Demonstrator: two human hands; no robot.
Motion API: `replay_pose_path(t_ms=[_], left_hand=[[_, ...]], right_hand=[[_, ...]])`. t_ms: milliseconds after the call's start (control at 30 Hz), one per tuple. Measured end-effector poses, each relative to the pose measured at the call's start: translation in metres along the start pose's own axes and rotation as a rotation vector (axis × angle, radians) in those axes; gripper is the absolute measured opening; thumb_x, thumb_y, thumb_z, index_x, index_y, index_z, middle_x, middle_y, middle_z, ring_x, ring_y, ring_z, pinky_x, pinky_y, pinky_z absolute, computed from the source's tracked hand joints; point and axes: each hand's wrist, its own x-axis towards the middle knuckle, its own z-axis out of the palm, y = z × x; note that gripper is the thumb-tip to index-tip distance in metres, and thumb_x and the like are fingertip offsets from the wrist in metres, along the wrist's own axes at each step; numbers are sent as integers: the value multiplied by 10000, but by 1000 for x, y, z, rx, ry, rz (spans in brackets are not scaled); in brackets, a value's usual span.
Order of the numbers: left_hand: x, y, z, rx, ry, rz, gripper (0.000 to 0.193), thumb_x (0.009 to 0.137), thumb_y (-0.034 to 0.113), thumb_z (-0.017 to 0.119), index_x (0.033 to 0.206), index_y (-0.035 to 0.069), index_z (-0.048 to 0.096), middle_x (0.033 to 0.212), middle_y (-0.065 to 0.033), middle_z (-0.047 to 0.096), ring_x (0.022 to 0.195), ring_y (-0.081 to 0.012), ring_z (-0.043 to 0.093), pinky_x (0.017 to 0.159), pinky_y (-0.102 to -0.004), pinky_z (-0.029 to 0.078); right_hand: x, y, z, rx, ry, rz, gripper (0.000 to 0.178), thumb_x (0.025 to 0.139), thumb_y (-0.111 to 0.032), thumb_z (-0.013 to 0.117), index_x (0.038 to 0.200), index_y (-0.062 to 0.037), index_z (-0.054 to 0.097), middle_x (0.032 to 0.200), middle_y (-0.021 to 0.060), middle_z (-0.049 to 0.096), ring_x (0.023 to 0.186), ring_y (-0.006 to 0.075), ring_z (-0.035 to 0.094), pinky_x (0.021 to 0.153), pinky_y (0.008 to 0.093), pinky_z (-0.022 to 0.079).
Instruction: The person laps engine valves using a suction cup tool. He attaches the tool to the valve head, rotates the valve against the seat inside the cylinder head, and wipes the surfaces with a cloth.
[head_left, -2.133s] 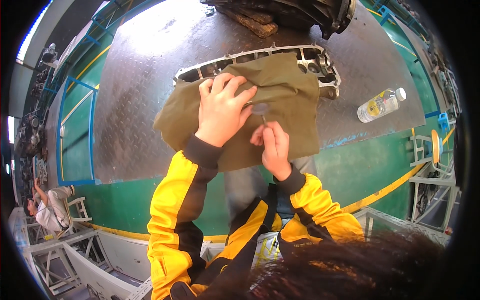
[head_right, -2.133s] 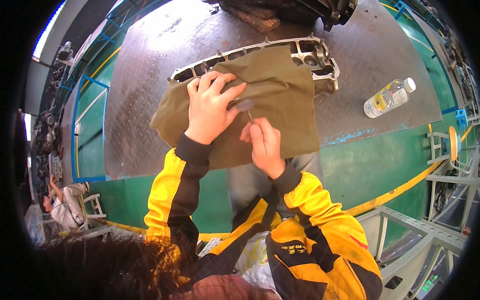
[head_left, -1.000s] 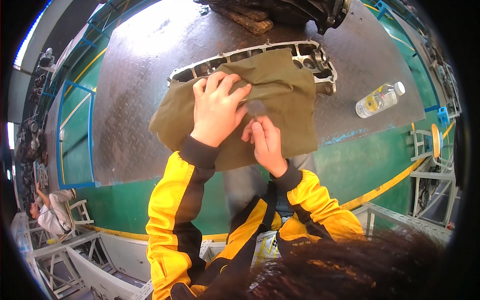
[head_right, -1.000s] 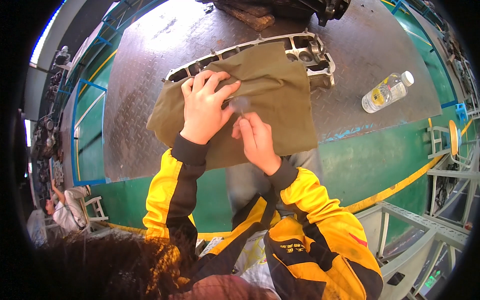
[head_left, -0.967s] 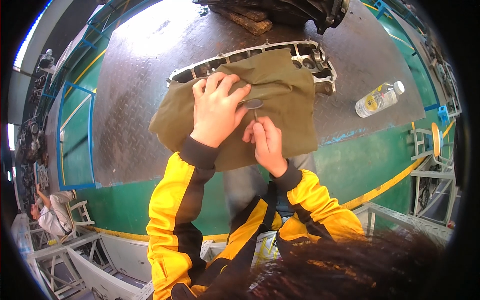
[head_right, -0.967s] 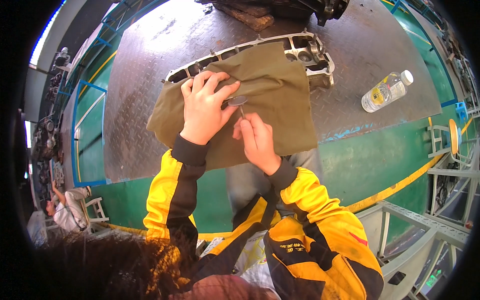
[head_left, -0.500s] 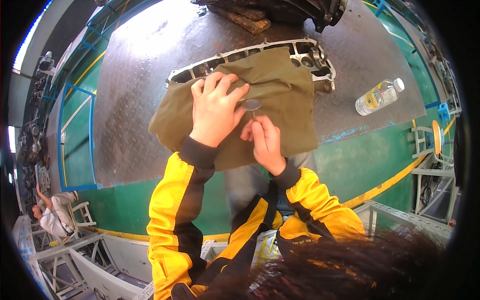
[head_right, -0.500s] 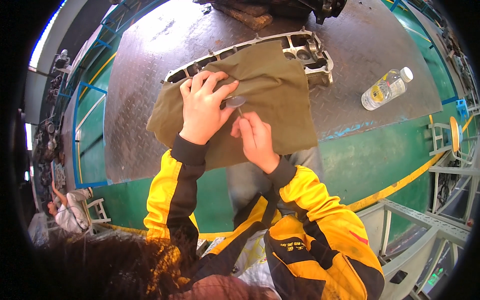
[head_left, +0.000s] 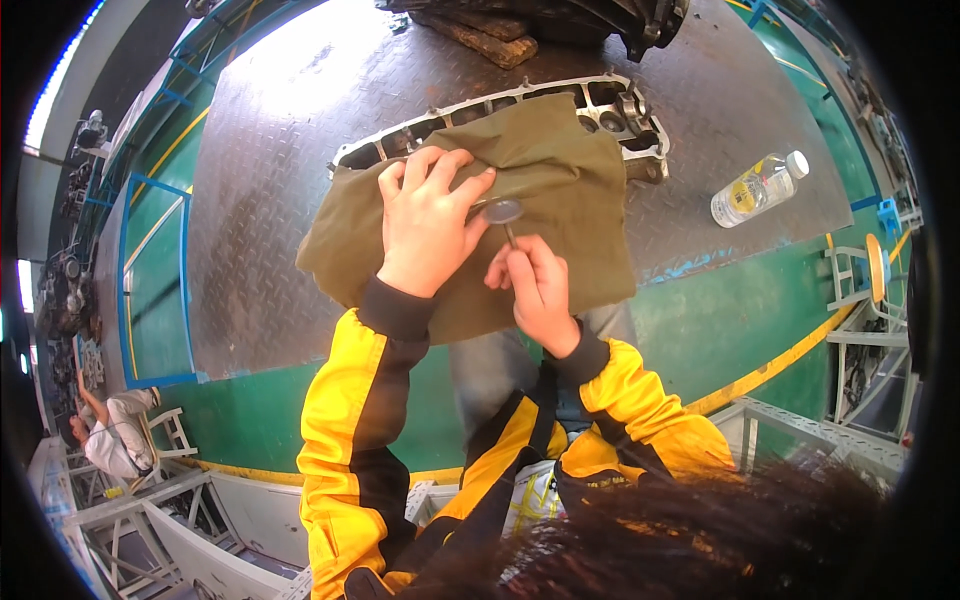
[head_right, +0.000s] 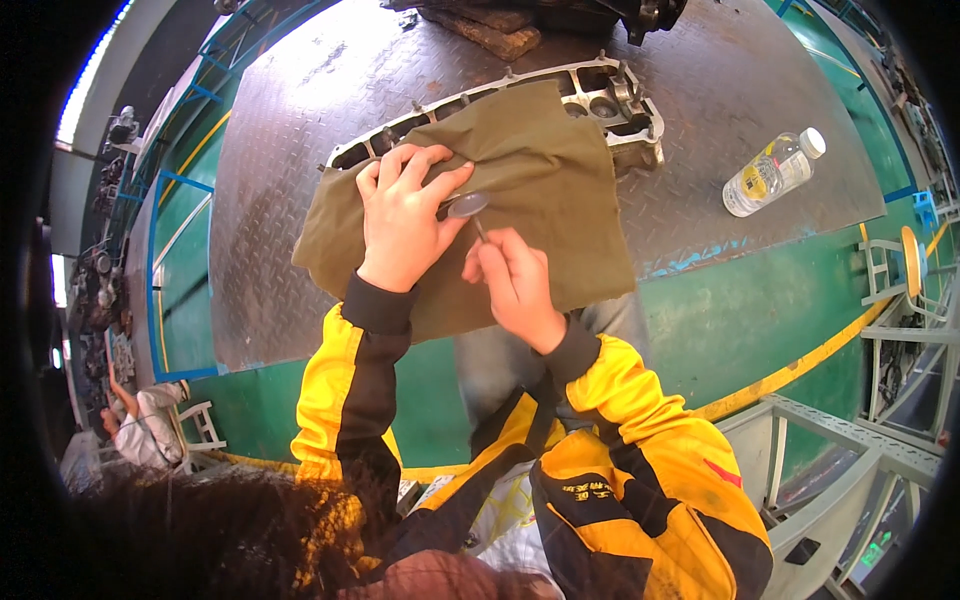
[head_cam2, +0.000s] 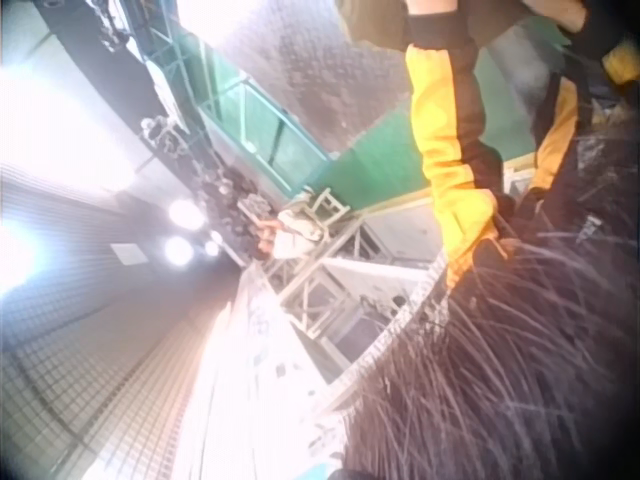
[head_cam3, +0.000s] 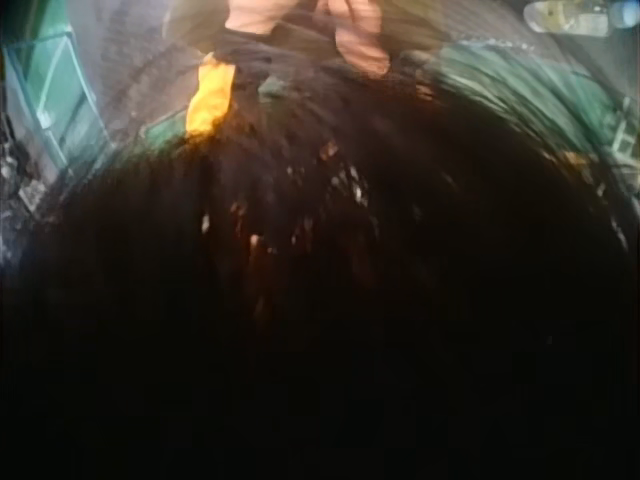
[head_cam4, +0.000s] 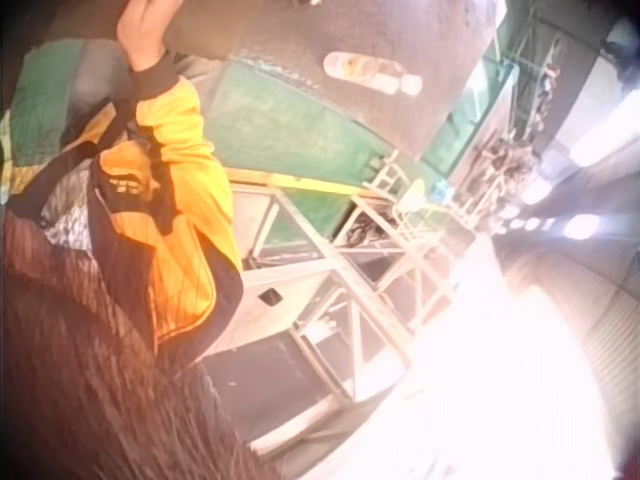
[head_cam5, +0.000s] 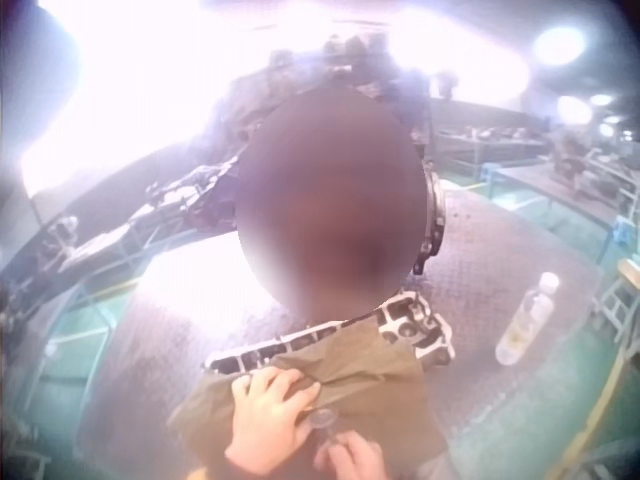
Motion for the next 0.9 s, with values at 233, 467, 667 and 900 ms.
replay_pose_path(t_ms=[233, 467, 667, 900], left_hand=[[2, 1, -1, -7, -1, 2, 395, 742, 267, 888, 1124, 212, 803, 1254, 11, 699, 1224, -244, 577, 1025, -465, 375], [2, 0, -2, 10, -14, 4, 405, 744, 283, 889, 1133, 214, 800, 1263, 8, 686, 1222, -246, 578, 1017, -471, 374], [1, 0, 0, 14, -1, 3, 399, 755, 315, 888, 1130, 211, 799, 1247, 4, 695, 1221, -248, 579, 1019, -469, 376], [1, -1, 1, 9, 14, 5, 410, 740, 309, 900, 1124, 209, 798, 1250, 6, 692, 1218, -245, 580, 1016, -463, 378]], right_hand=[[-2, -2, -1, -42, -15, -9, 161, 1099, -98, 531, 1050, 29, 617, 846, 83, 729, 736, 143, 682, 710, 296, 556], [0, 1, -1, -21, -19, -2, 168, 1102, -97, 523, 1045, 33, 612, 849, 93, 725, 731, 147, 681, 703, 303, 556], [0, 3, -2, -31, -32, 1, 163, 1096, -94, 524, 1031, 27, 611, 850, 87, 729, 727, 151, 685, 695, 305, 556], [2, 4, -2, -90, -41, -21, 149, 1090, -82, 529, 1029, 30, 605, 848, 92, 731, 719, 155, 688, 689, 306, 556]])
